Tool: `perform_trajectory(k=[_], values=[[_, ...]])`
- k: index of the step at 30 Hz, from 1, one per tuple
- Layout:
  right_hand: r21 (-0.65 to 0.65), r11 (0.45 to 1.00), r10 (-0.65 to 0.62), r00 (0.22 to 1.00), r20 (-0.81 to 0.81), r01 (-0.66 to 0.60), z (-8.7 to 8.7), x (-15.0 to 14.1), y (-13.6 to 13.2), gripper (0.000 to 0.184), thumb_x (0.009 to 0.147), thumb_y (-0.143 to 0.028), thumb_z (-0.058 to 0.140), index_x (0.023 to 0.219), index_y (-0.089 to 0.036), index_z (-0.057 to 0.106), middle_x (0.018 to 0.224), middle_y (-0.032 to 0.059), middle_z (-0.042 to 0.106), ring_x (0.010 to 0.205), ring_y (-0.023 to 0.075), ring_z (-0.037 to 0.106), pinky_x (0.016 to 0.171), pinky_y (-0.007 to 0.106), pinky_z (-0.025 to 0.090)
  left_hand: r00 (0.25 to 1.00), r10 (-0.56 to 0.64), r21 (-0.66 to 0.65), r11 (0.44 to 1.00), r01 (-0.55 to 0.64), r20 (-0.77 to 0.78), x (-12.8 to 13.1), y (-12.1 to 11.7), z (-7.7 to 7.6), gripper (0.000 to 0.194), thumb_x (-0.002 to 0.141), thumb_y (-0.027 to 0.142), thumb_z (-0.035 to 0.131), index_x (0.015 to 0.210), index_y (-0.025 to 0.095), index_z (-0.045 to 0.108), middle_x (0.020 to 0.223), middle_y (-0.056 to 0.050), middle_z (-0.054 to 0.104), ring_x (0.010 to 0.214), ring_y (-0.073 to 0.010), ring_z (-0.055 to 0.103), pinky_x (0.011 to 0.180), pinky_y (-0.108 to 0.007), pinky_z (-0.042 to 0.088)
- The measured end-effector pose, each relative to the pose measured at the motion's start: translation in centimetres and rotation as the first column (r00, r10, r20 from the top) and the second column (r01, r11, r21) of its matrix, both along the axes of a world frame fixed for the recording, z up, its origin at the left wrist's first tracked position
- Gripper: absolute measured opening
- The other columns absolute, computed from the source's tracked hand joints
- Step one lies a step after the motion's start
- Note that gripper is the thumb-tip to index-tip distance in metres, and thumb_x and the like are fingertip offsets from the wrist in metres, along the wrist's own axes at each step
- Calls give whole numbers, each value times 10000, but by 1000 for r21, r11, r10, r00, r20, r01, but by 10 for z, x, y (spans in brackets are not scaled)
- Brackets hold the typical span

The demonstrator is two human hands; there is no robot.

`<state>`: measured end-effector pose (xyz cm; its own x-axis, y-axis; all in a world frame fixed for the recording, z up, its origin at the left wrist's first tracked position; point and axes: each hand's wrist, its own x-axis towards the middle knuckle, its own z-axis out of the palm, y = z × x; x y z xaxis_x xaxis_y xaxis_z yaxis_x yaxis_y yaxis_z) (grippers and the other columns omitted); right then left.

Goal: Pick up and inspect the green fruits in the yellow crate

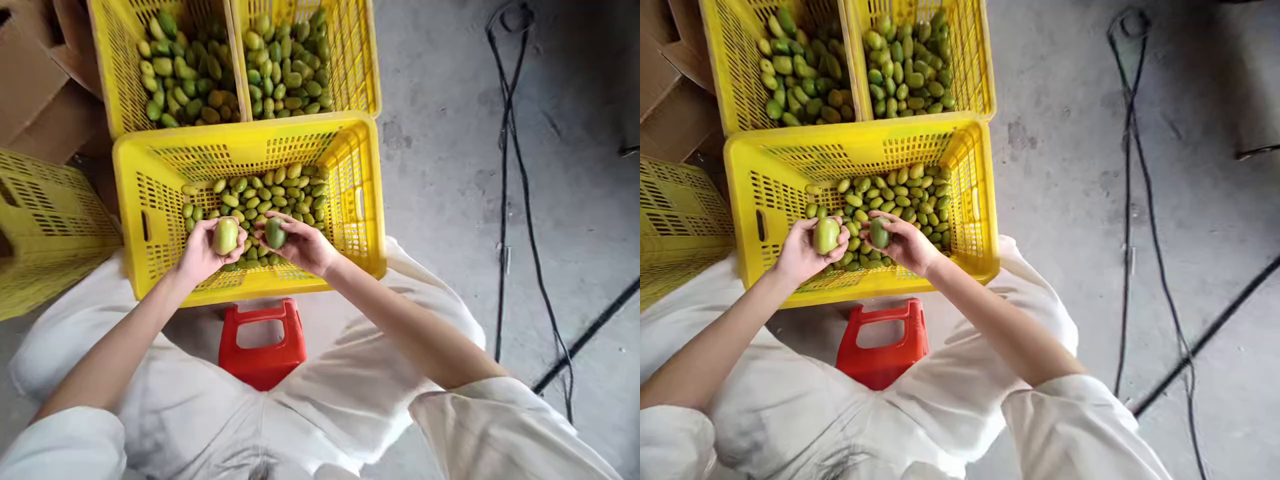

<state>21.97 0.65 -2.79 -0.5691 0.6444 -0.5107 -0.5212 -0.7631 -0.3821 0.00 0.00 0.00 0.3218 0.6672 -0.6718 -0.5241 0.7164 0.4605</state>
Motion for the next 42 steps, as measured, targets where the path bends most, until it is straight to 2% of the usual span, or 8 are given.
perform_trajectory(k=[4, 8, 15, 21, 27, 31, 37, 42], values=[[-49, 998, -44, 997, 62, 47, -2, 1, -2, 339, 711, -230, 849, 970, -220, 631, 860, -9, 680, 776, 143, 666, 670, 248, 569, 999, 17, -23, 1000, -17, -38, 5, -2, 6, 233, 822, 307, 728, 968, 138, 660, 841, -64, 673, 699, -161, 677, 606, -256, 590], [-59, 995, -71, 996, 62, 75, -1, 3, 0, 441, 612, -105, 843, 896, -224, 528, 786, -50, 614, 559, 47, 495, 439, 124, 325, 996, 33, 46, 998, -30, -82, 4, -4, 2, 364, 642, 203, 887, 924, 158, 660, 803, 1, 627, 617, -80, 599, 519, -161, 515], [-49, 999, 24, 998, 65, -21, -4, 2, 0, 407, 795, -437, 826, 837, -217, 487, 668, -69, 506, 442, 23, 298, 367, 136, 127, 986, 42, 91, 995, -28, -161, 2, -2, -4, 413, 566, 219, 933, 784, 165, 587, 650, 53, 564, 441, -20, 439, 363, -110, 279], [-86, 996, -6, 1000, 24, 8, -9, 7, 5, 378, 883, -559, 678, 811, -219, 528, 644, -36, 541, 425, 71, 352, 331, 175, 263, 987, -3, -5, 1000, 3, -161, 2, 1, -10, 419, 844, 554, 746, 822, 155, 621, 588, 24, 541, 396, -61, 435, 344, -163, 274], [-193, 980, -29, 991, 134, 55, 1, 2, 4, 97, 848, -236, 657, 918, -196, 604, 816, 26, 695, 705, 169, 660, 606, 305, 597, 988, 114, -40, 992, -119, -106, 5, 0, -4, 203, 905, 328, 706, 1000, 152, 668, 915, -67, 716, 818, -181, 721, 717, -291, 602], [-163, 985, -22, 980, 198, 55, -2, -2, 0, 241, 749, -195, 792, 828, -205, 564, 791, 16, 682, 674, 151, 645, 548, 254, 551, 991, 113, 18, 993, -112, -71, 4, -4, -2, 255, 755, 204, 843, 830, 169, 602, 856, -33, 698, 702, -126, 679, 658, -236, 567], [-136, 988, 97, 985, 141, -78, -3, 3, 2, 372, 658, -235, 888, 845, -186, 571, 709, -24, 616, 502, 65, 483, 363, 141, 222, 997, 60, 45, 997, -58, -52, 3, -1, 3, 232, 781, 202, 821, 747, 162, 595, 539, 73, 461, 431, -48, 445, 426, -149, 355], [-106, 985, 149, 976, 159, -133, 0, -1, -2, 348, 700, -351, 886, 822, -174, 613, 749, -2, 629, 580, 109, 582, 413, 186, 384, 997, 11, -28, 1000, -13, -78, 2, 2, 7, 536, 961, 486, 628, 556, 174, 466, 447, 52, 367, 343, -60, 350, 364, -180, 285]])
